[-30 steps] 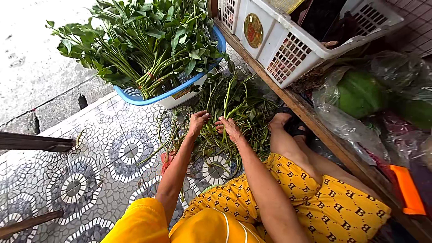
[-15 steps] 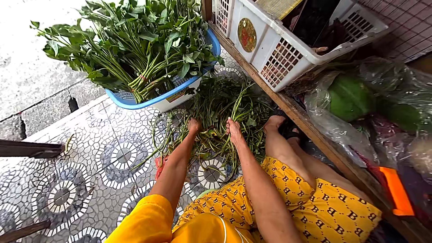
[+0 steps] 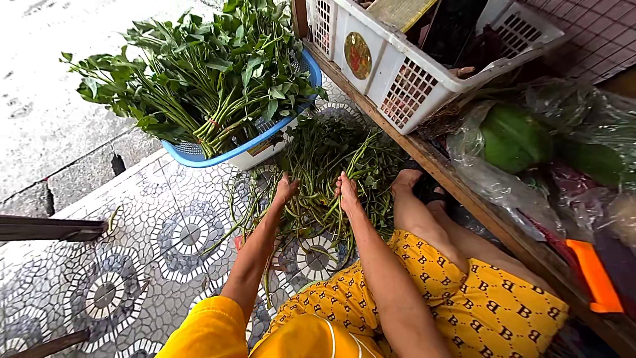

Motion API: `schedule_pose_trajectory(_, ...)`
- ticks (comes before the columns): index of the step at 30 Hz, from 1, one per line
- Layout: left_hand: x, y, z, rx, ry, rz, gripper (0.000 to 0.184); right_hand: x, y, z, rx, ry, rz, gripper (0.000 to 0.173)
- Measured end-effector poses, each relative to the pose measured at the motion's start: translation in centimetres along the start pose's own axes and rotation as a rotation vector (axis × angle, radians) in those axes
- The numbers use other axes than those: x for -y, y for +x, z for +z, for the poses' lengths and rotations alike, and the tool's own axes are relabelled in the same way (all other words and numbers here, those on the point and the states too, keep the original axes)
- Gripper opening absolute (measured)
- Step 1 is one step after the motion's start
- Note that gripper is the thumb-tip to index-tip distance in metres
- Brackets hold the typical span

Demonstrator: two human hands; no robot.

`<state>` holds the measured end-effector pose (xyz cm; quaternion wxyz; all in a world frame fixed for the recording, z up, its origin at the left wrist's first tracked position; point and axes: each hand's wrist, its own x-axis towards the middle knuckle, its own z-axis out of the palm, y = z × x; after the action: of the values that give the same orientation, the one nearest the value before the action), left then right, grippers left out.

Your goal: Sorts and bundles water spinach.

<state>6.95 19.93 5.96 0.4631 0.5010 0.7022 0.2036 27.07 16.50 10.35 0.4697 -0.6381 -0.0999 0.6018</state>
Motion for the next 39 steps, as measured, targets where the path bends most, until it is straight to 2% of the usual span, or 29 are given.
schedule_pose_trajectory(3, -0.2, -0.4, -0.6, -0.121, -0.06, 0.041, 0.043, -0.1, 0.2, 0.1, -0.009, 0.049, 0.015, 0.035)
schedule_pose_trajectory(7, -1.8, -2.4, -1.2, -0.253, 0.325, 0.1, 0.036, -0.1, 0.3, 0.0, 0.015, 0.078, 0.027, 0.028)
schedule_pose_trajectory(9, -3.2, -3.9, -1.6, -0.373, 0.282, 0.144, 0.035, 0.3, -0.1, 0.1, 0.044, 0.081, 0.025, 0.025)
schedule_pose_trajectory(12, -4.7, -6.3, -1.3, -0.438, 0.06, 0.22, 0.033, 0.5, -0.7, 0.4, 0.108, 0.09, 0.009, 0.029)
schedule_pose_trajectory(14, -5.3, -7.7, -0.3, -0.419, -0.052, 0.242, 0.03, 0.6, -1.0, 0.8, 0.17, 0.109, -0.017, 0.027)
schedule_pose_trajectory(18, -4.8, -8.6, 2.0, -0.242, -0.192, 0.22, 0.028, 0.0, -1.7, 1.8, 0.292, 0.133, -0.067, 0.019)
schedule_pose_trajectory(21, -4.7, -8.9, 3.6, -0.09, -0.207, 0.238, 0.026, -0.4, -1.9, 2.0, 0.3, 0.081, -0.103, 0.024)
schedule_pose_trajectory(23, -4.7, -9.0, 4.3, 0.0, -0.174, 0.251, 0.027, -0.5, -1.6, 1.8, 0.279, 0.074, -0.094, 0.021)
schedule_pose_trajectory(25, -5.5, -8.9, 4.0, 0.029, 0.014, 0.273, 0.031, -0.6, -1.2, 1.5, 0.245, 0.082, -0.074, 0.02)
schedule_pose_trajectory(27, -7.2, -8.8, 3.3, -0.058, 0.275, 0.389, 0.037, -0.4, -1.3, 1.3, 0.207, 0.095, -0.059, 0.022)
schedule_pose_trajectory(30, -9.4, -7.0, 2.3, -0.185, 0.5, 0.791, 0.032, 0.0, -1.8, 1.4, 0.204, 0.103, -0.036, 0.028)
schedule_pose_trajectory(32, -10.7, -5.3, 1.3, -0.131, 0.618, 1.062, 0.042, -0.2, -1.9, 1.5, 0.218, 0.077, -0.043, 0.028)
schedule_pose_trajectory(34, -11.8, -3.9, 0.3, -0.048, 0.8, 1.207, 0.044, -0.6, -1.6, 1.5, 0.236, 0.04, -0.059, 0.028)
schedule_pose_trajectory(39, -13.3, -1.9, -1.6, 0.035, 1.082, 1.447, 0.021, -0.8, -1.4, 1.4, 0.245, -0.02, -0.079, 0.03)
